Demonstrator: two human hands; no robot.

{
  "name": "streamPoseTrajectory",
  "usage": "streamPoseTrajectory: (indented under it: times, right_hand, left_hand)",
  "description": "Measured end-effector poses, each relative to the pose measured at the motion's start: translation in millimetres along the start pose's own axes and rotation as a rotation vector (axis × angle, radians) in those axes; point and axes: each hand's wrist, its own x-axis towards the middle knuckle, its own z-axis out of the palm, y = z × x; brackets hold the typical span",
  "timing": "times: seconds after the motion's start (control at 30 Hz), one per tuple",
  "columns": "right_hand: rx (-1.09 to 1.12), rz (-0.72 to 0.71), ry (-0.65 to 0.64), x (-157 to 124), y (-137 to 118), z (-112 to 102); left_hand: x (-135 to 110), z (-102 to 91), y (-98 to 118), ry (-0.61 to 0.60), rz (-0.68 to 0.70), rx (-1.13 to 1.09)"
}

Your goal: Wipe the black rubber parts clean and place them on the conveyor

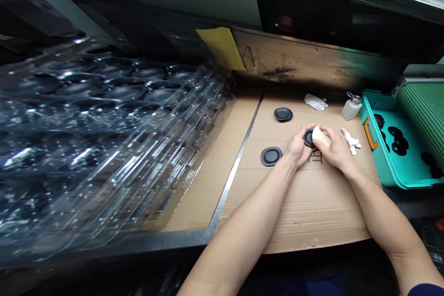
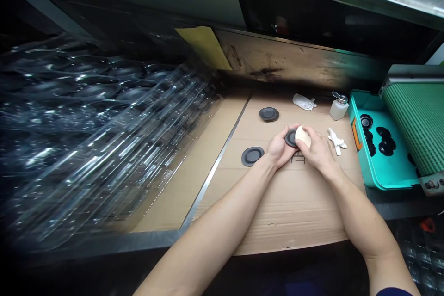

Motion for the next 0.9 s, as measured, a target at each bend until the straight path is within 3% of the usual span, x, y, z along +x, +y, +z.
streamPoseTrajectory:
  times: [0.17, 0.27, 0.43, 0.57, 0.73, 0.9]
  right_hand:
    - [0.079, -0.017, 0.010, 1, 0, 3]
    - [0.244, 0.032, -0.012, 3, -1, 7]
    - [0.468, 0.149, -0.191, 6, -1, 6]
    - [0.320, 0.139, -0.279, 8, 9, -7]
    - [0.069, 0.031, -0.012, 5, 4, -8]
    - [-0.022, -0.057, -0.037, 5, -2, 4]
  left_hand:
    - [-1, -0.3, -4, -0.025, 0.039, 0.022]
    - [-1, 0.8, -7, -0.059, 0.100, 0.045]
    - [-3, -0.3, -6, -0.075, 0.086, 0.064]
    - [-3, -2.1, -6, -0.069, 0.064, 0.061]
    - [0, -2.2, -7, -0.057, 0.066, 0.061]
    - [2, -2.3, -8, -0.046, 0.053, 0.047]
